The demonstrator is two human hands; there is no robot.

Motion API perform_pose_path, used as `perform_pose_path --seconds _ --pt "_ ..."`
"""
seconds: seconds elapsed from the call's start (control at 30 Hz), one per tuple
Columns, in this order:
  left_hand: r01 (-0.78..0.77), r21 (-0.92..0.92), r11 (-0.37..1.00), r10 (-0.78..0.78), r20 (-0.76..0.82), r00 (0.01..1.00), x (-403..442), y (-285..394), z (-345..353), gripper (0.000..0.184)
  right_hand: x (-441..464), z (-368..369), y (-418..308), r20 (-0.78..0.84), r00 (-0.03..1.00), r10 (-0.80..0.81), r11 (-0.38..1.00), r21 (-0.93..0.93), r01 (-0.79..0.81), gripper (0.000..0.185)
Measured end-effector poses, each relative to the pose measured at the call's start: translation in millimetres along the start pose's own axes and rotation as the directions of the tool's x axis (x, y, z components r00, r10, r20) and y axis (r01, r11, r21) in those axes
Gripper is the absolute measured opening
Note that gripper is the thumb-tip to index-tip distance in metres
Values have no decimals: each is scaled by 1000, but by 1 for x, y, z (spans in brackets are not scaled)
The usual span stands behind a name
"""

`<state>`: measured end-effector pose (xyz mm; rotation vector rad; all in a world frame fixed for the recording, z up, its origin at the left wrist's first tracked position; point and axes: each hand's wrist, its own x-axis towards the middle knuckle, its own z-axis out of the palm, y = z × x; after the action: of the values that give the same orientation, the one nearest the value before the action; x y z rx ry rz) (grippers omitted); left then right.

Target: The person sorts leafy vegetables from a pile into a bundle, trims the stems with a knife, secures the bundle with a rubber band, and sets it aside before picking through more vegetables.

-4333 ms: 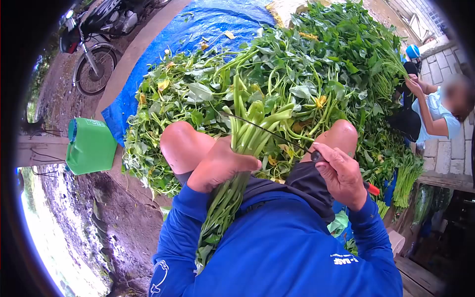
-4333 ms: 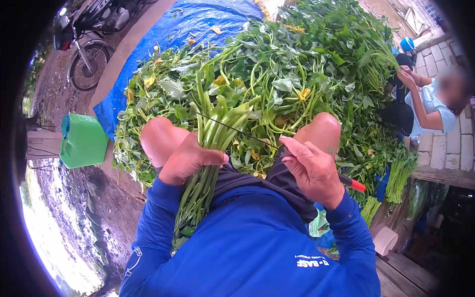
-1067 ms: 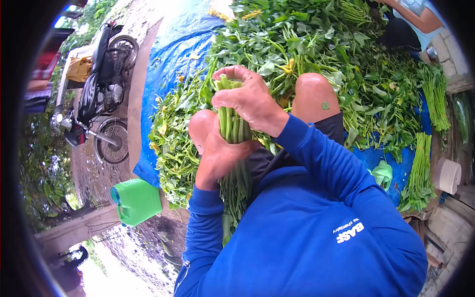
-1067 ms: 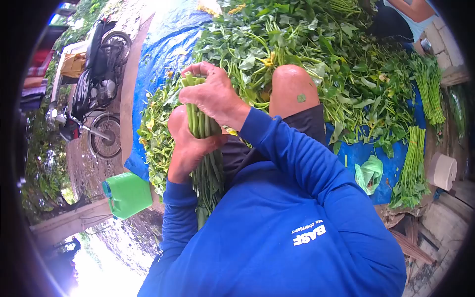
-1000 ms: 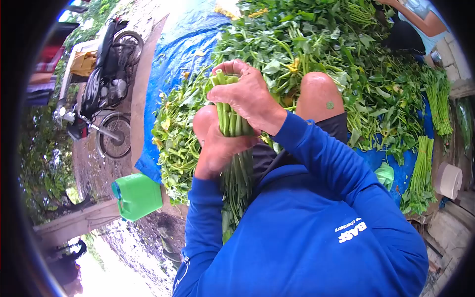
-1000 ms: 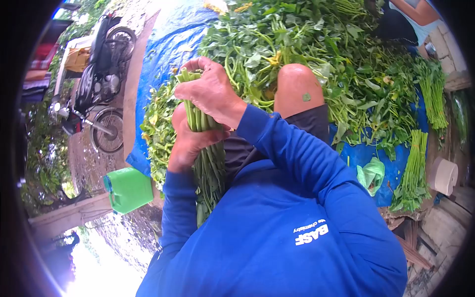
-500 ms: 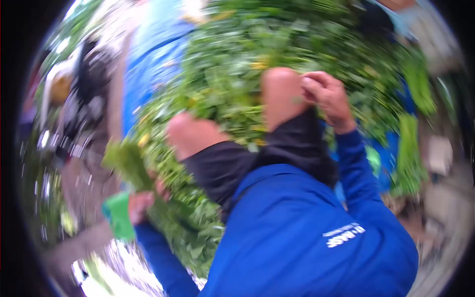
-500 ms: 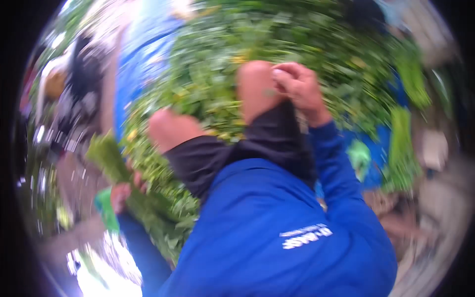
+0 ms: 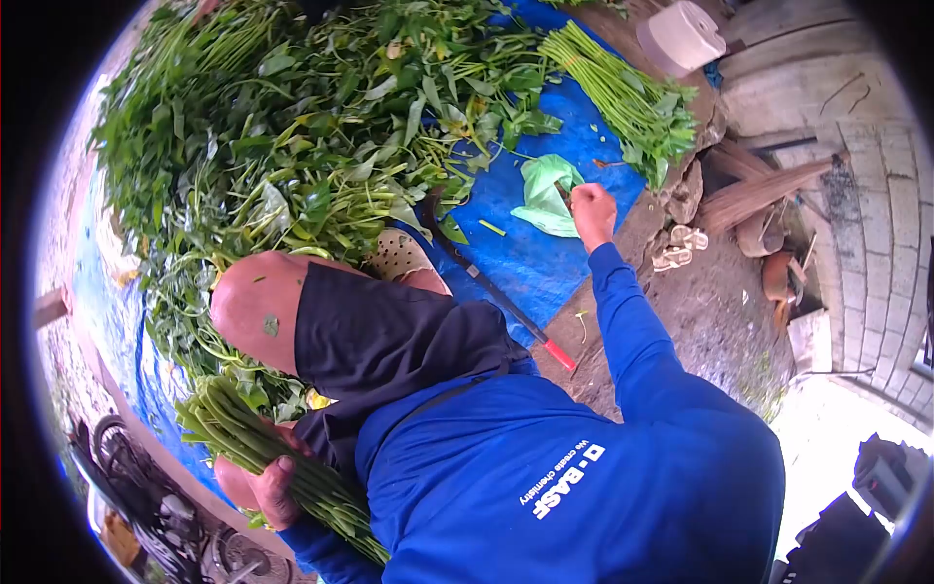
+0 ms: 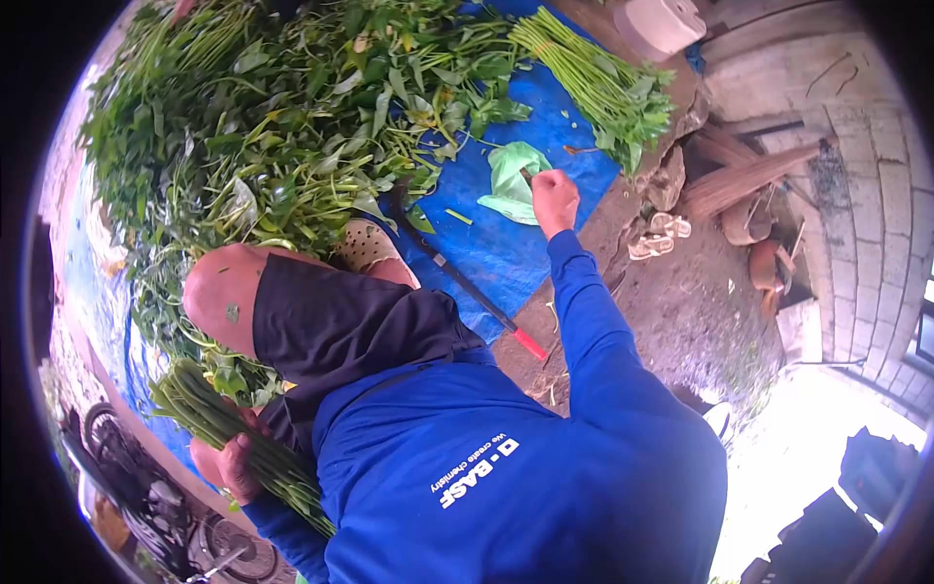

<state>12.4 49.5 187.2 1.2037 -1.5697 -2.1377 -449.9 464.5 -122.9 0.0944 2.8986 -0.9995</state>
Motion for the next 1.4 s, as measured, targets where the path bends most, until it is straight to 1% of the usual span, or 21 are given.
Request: perform_pose_path --seconds 0.03,0.17,0.2,0.3,0.33,0.43,0.47,0.53,0.57,0.6,0.63,0.7,0.8,0.93,1.03,1.1,1.13,1.2,1.3,1.37,1.4 --pt "8 18 1000 -8 10 1000 2 0 4 76 -4 3 14 15 995 -97 967 -235 98 25" --pt "49 79 996 -52 35 998 16 -1 18 69 -8 13 36 -33 999 -13 986 -164 7 28" --pt "56 92 994 -59 40 997 17 0 23 68 -1 22 39 -2 1000 -30 994 -105 30 27" --pt "45 103 994 -48 20 999 16 2 38 65 13 36 31 84 986 140 960 -257 -114 28" --pt "45 113 993 -47 11 999 16 5 41 64 13 38 26 48 994 95 971 -226 -82 27" --pt "55 144 988 -52 -19 998 13 12 37 63 38 48 43 213 977 26 920 -386 60 24" --pt "58 146 988 -56 -17 998 15 12 37 63 46 53 56 237 971 -36 861 -486 151 23" --pt "18 124 992 -16 -19 1000 20 8 34 62 35 28 48 110 994 22 981 -192 -1 24" --pt "0 115 993 3 -30 1000 22 11 38 62 31 22 48 63 996 59 998 -22 -58 25" --pt "28 123 992 -20 -62 998 23 17 47 60 32 18 47 68 993 96 995 -22 -95 29" --pt "21 130 991 -15 -46 999 26 16 48 59 31 14 47 80 983 163 976 130 -173 29" --pt "1 140 990 0 -9 1000 34 17 50 58 31 3 42 125 951 281 854 420 -308 31" --pt "38 192 981 -61 116 991 47 24 49 54 26 -20 22 192 928 319 792 484 -373 32" --pt "28 220 975 -61 143 988 54 33 61 45 21 -32 2 239 924 298 734 561 -382 29" --pt "38 182 983 -63 135 989 51 38 72 41 22 -27 -7 108 975 193 868 444 -222 27" --pt "37 221 974 -75 166 983 54 43 82 40 24 -31 -20 137 979 148 928 322 -185 23" --pt "83 276 958 -139 189 972 56 40 73 39 28 -26 -25 146 985 95 898 414 -148 22" --pt "78 276 958 -133 188 973 55 38 70 40 24 -28 -44 154 988 -3 857 509 -77 17" --pt "30 247 969 -79 194 978 49 34 65 39 7 -40 -113 90 949 -303 892 378 249 17" --pt "7 202 979 -50 209 977 47 29 57 38 -16 -43 -170 263 901 -344 807 573 141 18" --pt "20 239 971 -75 220 973 43 36 60 38 -30 -45 -199 425 826 -370 749 662 -5 21"
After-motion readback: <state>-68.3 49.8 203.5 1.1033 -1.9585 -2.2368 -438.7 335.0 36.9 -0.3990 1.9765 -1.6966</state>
